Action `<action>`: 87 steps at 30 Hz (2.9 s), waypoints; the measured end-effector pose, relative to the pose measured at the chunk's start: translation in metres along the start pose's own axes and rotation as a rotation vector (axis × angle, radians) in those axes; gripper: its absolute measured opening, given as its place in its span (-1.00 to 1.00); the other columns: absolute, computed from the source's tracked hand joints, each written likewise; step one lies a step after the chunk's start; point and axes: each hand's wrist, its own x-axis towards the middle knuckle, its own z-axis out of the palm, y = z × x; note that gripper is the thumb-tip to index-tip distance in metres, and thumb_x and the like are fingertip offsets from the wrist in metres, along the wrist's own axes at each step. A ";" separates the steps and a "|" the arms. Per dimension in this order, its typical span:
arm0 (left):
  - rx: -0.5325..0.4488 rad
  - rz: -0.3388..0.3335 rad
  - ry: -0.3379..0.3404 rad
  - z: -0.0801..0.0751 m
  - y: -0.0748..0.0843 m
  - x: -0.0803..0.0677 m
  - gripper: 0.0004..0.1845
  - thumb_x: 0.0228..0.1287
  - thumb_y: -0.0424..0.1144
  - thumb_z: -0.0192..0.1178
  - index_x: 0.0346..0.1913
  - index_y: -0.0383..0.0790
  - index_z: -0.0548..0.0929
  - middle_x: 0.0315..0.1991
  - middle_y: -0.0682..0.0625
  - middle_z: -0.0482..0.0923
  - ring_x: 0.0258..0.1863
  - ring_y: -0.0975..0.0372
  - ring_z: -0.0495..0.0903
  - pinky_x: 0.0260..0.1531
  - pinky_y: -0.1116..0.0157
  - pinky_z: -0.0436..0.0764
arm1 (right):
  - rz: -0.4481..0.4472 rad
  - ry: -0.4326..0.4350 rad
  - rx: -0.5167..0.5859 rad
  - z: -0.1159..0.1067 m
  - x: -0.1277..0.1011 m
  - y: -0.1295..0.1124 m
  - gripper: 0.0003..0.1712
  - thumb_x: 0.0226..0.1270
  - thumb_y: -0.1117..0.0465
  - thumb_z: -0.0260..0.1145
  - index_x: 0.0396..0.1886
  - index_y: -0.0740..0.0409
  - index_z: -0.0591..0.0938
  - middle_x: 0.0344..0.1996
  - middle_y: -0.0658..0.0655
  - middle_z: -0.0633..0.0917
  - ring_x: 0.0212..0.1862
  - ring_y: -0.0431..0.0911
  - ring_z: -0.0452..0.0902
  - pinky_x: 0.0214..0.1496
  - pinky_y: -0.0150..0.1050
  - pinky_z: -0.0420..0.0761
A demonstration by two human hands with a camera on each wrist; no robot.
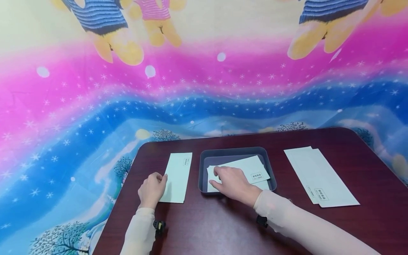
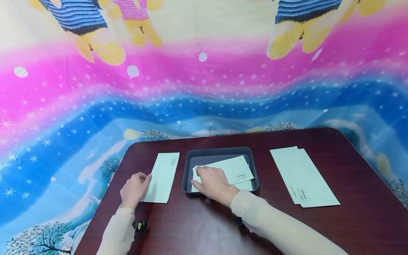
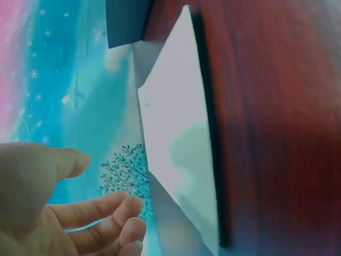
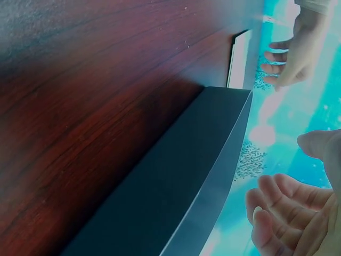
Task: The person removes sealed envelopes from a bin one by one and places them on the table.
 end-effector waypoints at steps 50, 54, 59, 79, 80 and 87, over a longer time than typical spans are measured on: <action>0.037 0.229 0.047 0.015 0.074 -0.001 -0.67 0.38 0.08 0.21 -0.12 -0.09 0.76 -0.41 0.05 0.72 -0.49 0.23 0.63 -0.50 0.16 0.53 | 0.071 -0.043 -0.036 -0.006 -0.003 0.044 -0.68 0.33 -0.06 0.40 -0.20 0.10 0.66 -0.42 -0.03 0.72 -0.50 -0.26 0.50 -0.48 -0.24 0.51; 0.027 0.246 0.055 0.017 0.079 -0.002 -0.68 0.38 0.09 0.22 -0.13 -0.08 0.76 -0.41 0.05 0.73 -0.45 0.21 0.65 -0.44 0.12 0.57 | 0.073 -0.051 -0.037 -0.006 -0.003 0.048 -0.68 0.33 -0.06 0.40 -0.20 0.10 0.65 -0.43 -0.03 0.72 -0.53 -0.27 0.47 -0.48 -0.24 0.50; 0.031 0.264 0.055 0.020 0.086 -0.003 -0.68 0.39 0.10 0.21 -0.15 -0.06 0.76 -0.44 0.07 0.72 -0.48 0.22 0.63 -0.45 0.16 0.57 | 0.060 -0.056 -0.039 -0.008 -0.003 0.054 -0.69 0.33 -0.04 0.40 -0.21 0.11 0.65 -0.50 -0.04 0.69 -0.57 -0.28 0.42 -0.49 -0.25 0.48; 0.009 0.326 0.009 0.028 0.107 -0.010 -0.71 0.41 0.08 0.20 -0.26 -0.05 0.73 -0.47 0.11 0.66 -0.53 0.29 0.53 -0.52 0.26 0.48 | 0.064 -0.116 -0.062 -0.008 0.008 0.080 -0.70 0.36 -0.06 0.36 -0.24 0.09 0.64 -0.44 -0.02 0.66 -0.51 -0.23 0.41 -0.44 -0.23 0.49; 0.006 0.330 0.004 0.029 0.108 -0.010 -0.72 0.41 0.07 0.21 -0.26 -0.05 0.73 -0.47 0.10 0.66 -0.54 0.29 0.53 -0.51 0.27 0.48 | 0.068 -0.120 -0.062 -0.008 0.009 0.083 -0.70 0.36 -0.06 0.36 -0.23 0.09 0.64 -0.43 -0.02 0.66 -0.51 -0.23 0.42 -0.45 -0.23 0.49; -0.012 0.378 -0.025 0.032 0.118 -0.010 -0.73 0.42 0.05 0.20 -0.25 -0.07 0.71 -0.54 0.14 0.58 -0.56 0.32 0.47 -0.52 0.29 0.46 | 0.081 -0.132 -0.080 -0.008 0.011 0.090 -0.65 0.33 -0.06 0.38 -0.13 0.12 0.67 -0.31 0.05 0.73 -0.41 -0.16 0.56 -0.40 -0.16 0.58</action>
